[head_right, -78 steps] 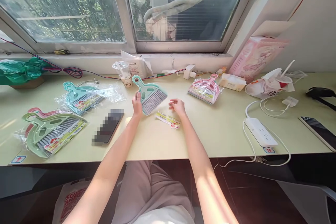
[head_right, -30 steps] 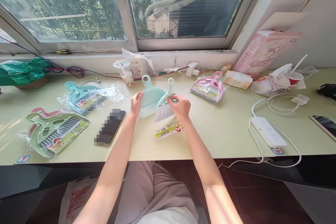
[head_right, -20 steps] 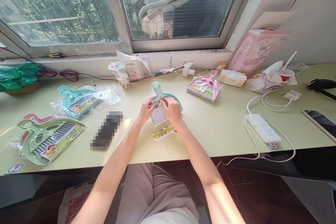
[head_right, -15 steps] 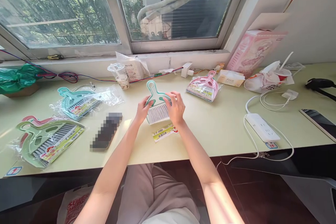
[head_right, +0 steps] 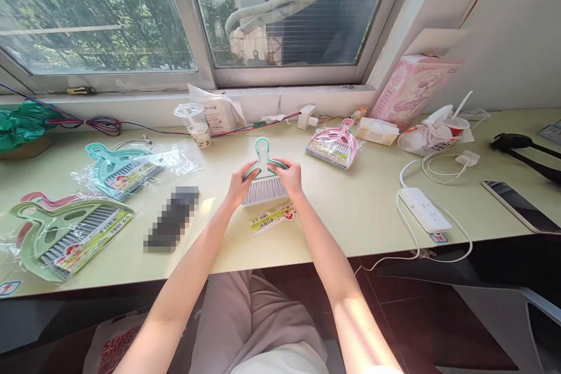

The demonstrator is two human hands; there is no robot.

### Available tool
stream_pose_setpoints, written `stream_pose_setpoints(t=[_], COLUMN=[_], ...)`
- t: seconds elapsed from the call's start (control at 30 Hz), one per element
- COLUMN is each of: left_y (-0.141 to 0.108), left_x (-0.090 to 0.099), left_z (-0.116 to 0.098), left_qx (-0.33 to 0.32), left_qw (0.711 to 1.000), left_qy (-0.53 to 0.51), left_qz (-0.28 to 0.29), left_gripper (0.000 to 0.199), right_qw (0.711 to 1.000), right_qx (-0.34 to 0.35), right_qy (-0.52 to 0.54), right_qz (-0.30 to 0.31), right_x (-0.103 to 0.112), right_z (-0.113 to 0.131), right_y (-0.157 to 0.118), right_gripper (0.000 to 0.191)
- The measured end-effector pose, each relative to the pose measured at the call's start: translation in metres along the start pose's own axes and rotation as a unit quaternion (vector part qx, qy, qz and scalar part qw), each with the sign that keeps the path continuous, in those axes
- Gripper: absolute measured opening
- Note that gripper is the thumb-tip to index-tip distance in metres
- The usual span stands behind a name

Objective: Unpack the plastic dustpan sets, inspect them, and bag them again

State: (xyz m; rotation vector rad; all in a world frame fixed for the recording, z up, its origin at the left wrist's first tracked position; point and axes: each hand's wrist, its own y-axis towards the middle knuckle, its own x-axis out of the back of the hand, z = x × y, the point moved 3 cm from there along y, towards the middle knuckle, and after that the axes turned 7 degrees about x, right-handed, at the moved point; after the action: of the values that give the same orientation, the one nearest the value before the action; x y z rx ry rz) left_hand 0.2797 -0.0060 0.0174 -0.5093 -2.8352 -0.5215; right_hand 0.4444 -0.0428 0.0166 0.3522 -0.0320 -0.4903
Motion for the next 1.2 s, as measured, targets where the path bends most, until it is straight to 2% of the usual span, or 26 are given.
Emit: stream_pose_setpoints(t=[0.1,0.2,0.3,0.37,0.43,0.47,0.53,0.6,0.63,0.7,0.8,0.93,1.0,1.07,1.13,1.2], left_y=[0.0,0.004,0.01,0.015,0.019,0.021,0.024,0.027,0.028,0.029,0.029,0.024,0.022,0.02,0.019,0.018], left_x=[0.002,0.005,0.013,0.022,0.033,0.039,0.049,0.057,0.059,0.06,0.056,0.05,0.051,0.052,0.052,0.051], left_z=[-0.001,0.001,0.013,0.027,0.045,0.054,0.071,0.082,0.085,0.087,0.085,0.08,0.078,0.078,0.076,0.072], left_qx=[-0.003,0.018,0.065,0.107,0.155,0.178,0.212,0.22,0.217,0.212,0.214,0.216,0.22,0.226,0.23,0.225], left_qw=[1.0,0.998,0.994,0.989,0.979,0.97,0.952,0.941,0.938,0.934,0.932,0.94,0.939,0.936,0.933,0.932], left_qy=[0.003,-0.051,-0.077,-0.093,-0.133,-0.156,-0.193,-0.216,-0.227,-0.247,-0.261,-0.249,-0.247,-0.25,-0.255,-0.264], left_qz=[-0.007,0.018,0.047,0.029,-0.019,-0.047,-0.104,-0.141,-0.149,-0.15,-0.128,-0.088,-0.091,-0.102,-0.108,-0.108], left_gripper=[0.041,0.044,0.04,0.037,0.039,0.04,0.041,0.039,0.038,0.037,0.039,0.042,0.043,0.043,0.043,0.043], right_qw=[1.0,0.999,0.994,0.98,0.962,0.956,0.938,0.889,0.863,0.826,0.787,0.76,0.756,0.767,0.803,0.86], right_qx=[0.004,0.02,0.077,0.137,0.17,0.17,0.157,0.146,0.144,0.142,0.104,0.007,-0.012,-0.017,-0.027,-0.051], right_qy=[-0.003,-0.04,-0.08,-0.143,-0.215,-0.237,-0.247,-0.252,-0.268,-0.316,-0.375,-0.417,-0.424,-0.415,-0.355,-0.227], right_qz=[-0.004,-0.001,0.012,-0.006,-0.013,0.022,0.183,0.355,0.403,0.445,0.478,0.499,0.498,0.489,0.477,0.453], right_x=[-0.001,-0.002,-0.002,0.002,0.008,0.01,0.011,0.012,0.013,0.017,0.024,0.034,0.037,0.036,0.03,0.015], right_z=[-0.002,-0.004,0.006,0.021,0.037,0.043,0.048,0.045,0.041,0.033,0.024,0.025,0.031,0.037,0.042,0.046], right_y=[0.0,-0.001,-0.001,-0.003,-0.006,-0.01,-0.022,-0.044,-0.055,-0.073,-0.085,-0.083,-0.081,-0.078,-0.074,-0.064], right_gripper=[0.039,0.037,0.039,0.041,0.036,0.033,0.028,0.03,0.033,0.037,0.033,0.025,0.021,0.014,0.012,0.019])
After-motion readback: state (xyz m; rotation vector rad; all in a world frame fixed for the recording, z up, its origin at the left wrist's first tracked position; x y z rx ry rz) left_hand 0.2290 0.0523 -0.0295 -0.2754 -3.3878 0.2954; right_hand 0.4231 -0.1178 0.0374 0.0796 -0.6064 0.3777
